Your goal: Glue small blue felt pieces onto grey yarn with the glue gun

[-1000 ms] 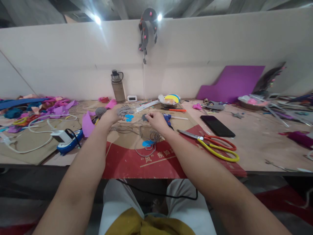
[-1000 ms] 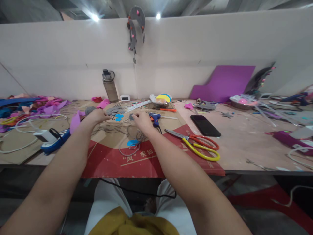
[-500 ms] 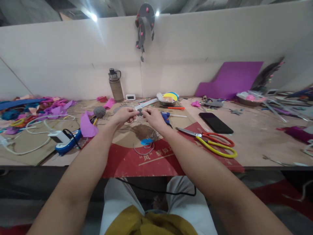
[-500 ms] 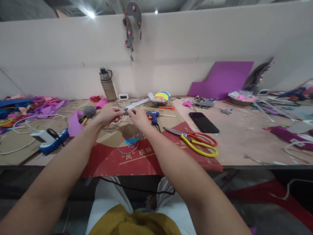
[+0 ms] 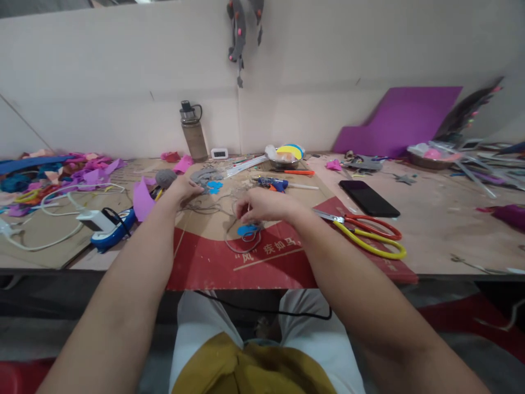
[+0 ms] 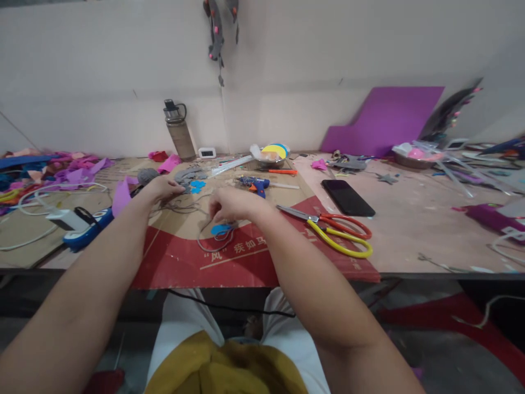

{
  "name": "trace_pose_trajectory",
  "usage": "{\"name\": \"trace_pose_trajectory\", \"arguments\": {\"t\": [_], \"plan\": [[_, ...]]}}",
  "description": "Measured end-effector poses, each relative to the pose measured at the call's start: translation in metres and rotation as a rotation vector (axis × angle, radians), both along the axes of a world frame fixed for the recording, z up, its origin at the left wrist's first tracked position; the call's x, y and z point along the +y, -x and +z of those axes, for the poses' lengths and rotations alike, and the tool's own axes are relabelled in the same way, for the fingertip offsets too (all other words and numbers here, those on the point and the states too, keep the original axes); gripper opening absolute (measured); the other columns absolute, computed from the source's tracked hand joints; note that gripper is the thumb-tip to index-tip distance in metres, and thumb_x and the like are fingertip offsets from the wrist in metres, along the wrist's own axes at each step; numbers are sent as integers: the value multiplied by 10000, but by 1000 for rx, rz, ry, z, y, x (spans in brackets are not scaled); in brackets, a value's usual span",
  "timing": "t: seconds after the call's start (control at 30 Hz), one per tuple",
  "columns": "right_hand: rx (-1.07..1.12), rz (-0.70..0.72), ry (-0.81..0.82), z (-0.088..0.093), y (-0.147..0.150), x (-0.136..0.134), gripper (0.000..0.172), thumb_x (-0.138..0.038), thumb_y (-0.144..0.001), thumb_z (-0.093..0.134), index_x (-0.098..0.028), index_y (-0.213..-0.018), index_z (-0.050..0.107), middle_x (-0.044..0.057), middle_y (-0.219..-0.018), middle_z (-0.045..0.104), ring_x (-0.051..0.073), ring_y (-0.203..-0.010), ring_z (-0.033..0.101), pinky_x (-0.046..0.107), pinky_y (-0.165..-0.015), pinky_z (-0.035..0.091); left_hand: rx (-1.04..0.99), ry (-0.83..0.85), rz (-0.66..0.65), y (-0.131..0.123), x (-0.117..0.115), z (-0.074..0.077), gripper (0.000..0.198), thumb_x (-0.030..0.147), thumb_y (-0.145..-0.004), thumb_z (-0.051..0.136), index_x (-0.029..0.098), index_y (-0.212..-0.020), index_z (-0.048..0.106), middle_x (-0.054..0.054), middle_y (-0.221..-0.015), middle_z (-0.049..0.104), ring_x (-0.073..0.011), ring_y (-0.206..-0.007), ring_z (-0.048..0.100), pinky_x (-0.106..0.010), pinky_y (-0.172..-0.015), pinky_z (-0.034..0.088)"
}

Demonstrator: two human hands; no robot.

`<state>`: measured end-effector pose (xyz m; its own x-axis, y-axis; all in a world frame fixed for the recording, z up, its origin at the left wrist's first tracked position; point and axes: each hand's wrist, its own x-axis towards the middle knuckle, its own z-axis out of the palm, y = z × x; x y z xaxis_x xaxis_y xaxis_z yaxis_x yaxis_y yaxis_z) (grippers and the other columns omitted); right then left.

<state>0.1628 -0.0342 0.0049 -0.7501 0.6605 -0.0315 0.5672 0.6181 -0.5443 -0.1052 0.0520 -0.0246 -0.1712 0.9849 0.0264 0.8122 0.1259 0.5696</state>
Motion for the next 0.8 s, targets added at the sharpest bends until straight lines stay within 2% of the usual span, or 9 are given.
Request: {"name": "trace_pose_trajectory", "arguments": {"t": [0.07,0.17,0.27,0.33,0.43,0.57,0.7,0.8], "plan": [[-88,-27,-60,-6,3,-3,93,-141,-672,694,-175,-758,705,4,-707,676,116,-630,563,222,-562,356,77,-21,8,3,3,-1,190,319,-578,761,161,-617,663,0,-456,531,-129,-472,453,-245,-469,319],[-137,-61,-116,-14,8,-4,118,-156,-648,735,-193,-757,704,5,-724,684,123,-626,564,226,-537,331,179,-118,35,2,2,7,251,350,-604,758,145,-733,689,-56,-628,640,-172,-617,564,-256,-565,391],[-142,-59,-105,-15,10,-4,113,-146,-652,721,-199,-750,704,-2,-708,675,118,-602,549,230,-523,314,198,-329,73,-12,-7,20,278,327,-676,710,135,-877,704,-106,-849,693,-197,-791,611,-263,-687,427],[-128,-59,-90,-12,9,-4,116,-118,-656,693,-194,-744,702,-7,-697,667,113,-600,542,228,-531,318,115,-407,52,-28,-17,28,260,310,-728,665,133,-914,709,-104,-897,703,-186,-810,610,-265,-732,433],[-48,-81,-76,-4,2,-2,155,-67,-679,613,-179,-749,694,-12,-676,652,108,-609,537,219,-552,339,-6,-467,-132,-53,-32,35,225,308,-771,630,129,-876,717,-79,-851,709,-156,-762,594,-251,-711,430],[125,-113,-117,-1,-15,-3,181,-77,-726,553,-175,-779,696,-8,-714,665,111,-650,555,218,-590,371,-80,-319,-475,-73,-47,38,235,343,-734,677,133,-825,732,-48,-734,693,-119,-643,552,-232,-610,403],[62,-87,-84,-15,-32,-10,219,-98,-694,615,-202,-860,713,-3,-806,697,129,-687,576,232,-622,388,-37,-61,-736,-81,-55,40,152,293,-688,715,157,-748,746,-28,-680,694,-115,-621,566,-221,-606,395],[11,-66,-91,-28,-36,-15,250,-88,-680,635,-212,-880,719,17,-865,703,149,-747,585,242,-663,393,-6,14,-795,-83,-57,41,116,270,-675,716,173,-726,751,-18,-666,691,-118,-613,569,-220,-593,384]]}}
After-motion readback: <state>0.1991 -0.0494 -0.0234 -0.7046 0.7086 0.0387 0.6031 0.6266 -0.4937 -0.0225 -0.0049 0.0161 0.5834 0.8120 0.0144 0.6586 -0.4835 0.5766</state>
